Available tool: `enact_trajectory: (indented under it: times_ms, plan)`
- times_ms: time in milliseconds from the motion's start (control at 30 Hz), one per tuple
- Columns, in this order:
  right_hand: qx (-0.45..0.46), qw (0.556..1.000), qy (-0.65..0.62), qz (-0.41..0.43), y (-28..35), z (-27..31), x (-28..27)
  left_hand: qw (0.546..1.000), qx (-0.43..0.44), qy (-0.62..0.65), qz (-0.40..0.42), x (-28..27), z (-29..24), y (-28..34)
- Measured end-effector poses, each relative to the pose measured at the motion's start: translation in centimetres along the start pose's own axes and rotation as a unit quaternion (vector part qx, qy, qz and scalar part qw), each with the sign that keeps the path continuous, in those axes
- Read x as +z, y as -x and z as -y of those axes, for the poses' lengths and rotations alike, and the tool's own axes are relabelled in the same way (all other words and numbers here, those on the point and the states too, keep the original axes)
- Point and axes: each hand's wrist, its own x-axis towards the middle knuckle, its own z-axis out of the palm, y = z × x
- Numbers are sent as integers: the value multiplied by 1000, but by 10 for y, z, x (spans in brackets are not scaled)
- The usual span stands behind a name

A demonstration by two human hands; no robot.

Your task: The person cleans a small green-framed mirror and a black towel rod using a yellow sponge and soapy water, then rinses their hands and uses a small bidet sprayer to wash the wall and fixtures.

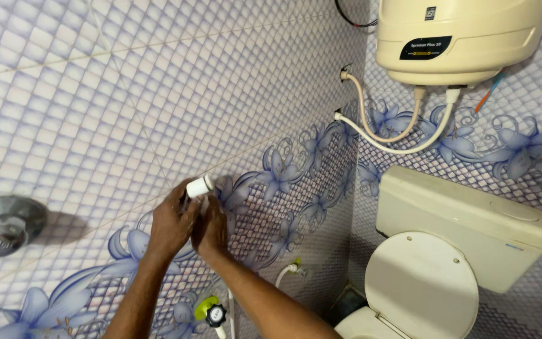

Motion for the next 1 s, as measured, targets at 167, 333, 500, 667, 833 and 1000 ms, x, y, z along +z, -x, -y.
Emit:
enact_trajectory:
  times_ms: [167,333,500,667,833,1000]
  plan:
    - [-17,995,-95,29,-8,33,-5,999,-4,48,-15,-10,-19,-10]
    - [-107,993,-7,47,-18,84,-30,998,-19,1,-58,-43,-47,-27]
    - [-142,981,-90,94,-28,113,-41,994,-68,20,-87,-57,-81,-41]
    - [-166,980,-42,98,-25,113,-51,989,-77,44,-114,-56,-90,-41]
    - [-91,978,-113,150,-14,133,-61,988,-94,55,-109,-54,-95,-39]
    - [10,989,-110,100,-13,132,-56,992,-111,-13,-53,-51,-98,-45]
